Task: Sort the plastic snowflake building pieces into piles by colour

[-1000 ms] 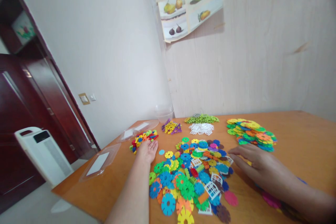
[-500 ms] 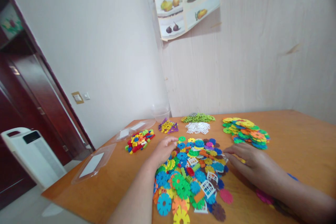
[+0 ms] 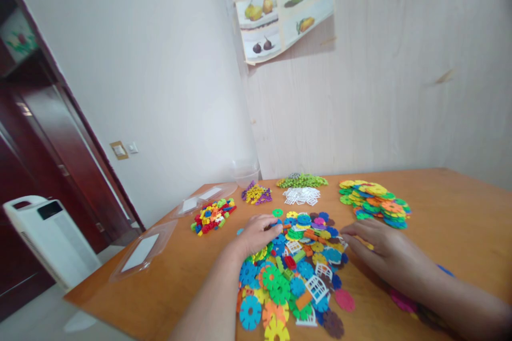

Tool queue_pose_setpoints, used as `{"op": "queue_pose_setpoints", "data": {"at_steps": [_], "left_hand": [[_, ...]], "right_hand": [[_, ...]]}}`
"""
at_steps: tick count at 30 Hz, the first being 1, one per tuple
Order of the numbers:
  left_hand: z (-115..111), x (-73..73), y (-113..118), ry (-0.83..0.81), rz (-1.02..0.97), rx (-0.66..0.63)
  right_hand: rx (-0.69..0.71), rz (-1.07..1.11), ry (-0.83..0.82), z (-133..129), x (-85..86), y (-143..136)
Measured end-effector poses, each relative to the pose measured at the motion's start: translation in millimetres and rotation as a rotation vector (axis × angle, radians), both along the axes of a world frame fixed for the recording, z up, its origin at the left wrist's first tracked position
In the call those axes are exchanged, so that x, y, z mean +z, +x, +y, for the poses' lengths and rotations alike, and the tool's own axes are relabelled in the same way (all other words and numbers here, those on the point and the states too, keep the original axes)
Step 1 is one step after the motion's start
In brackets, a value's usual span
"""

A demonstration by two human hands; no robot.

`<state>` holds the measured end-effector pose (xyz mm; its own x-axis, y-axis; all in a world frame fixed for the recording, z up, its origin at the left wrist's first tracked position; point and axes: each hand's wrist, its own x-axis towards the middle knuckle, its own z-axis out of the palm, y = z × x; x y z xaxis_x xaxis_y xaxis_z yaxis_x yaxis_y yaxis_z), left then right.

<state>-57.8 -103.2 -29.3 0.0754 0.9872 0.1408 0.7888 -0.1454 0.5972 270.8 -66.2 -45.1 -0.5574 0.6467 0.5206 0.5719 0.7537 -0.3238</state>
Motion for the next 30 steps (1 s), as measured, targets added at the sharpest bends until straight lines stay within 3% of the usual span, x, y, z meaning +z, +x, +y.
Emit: {"op": "queue_pose_setpoints", "data": {"at_steps": [5, 12, 19, 30], "left_hand": [[1, -2.3, -5, -0.004, -0.339, 0.109], [10, 2.2, -42, 0.182, -1.381, 0.636], [1, 4.3, -80, 0.263, -1.586, 0.76], [-1, 3.7, -87, 0.32, -1.721, 0.764]], "right_hand": [[0.014, -0.009, -0.007, -3, 4.4, 0], [0.027, 0.019, -0.02, -2, 3.5, 0], [0.026, 0.018, -0.032, 0, 1.2, 1], [0.014, 0.024, -0.033, 1, 0.4, 2]]}}
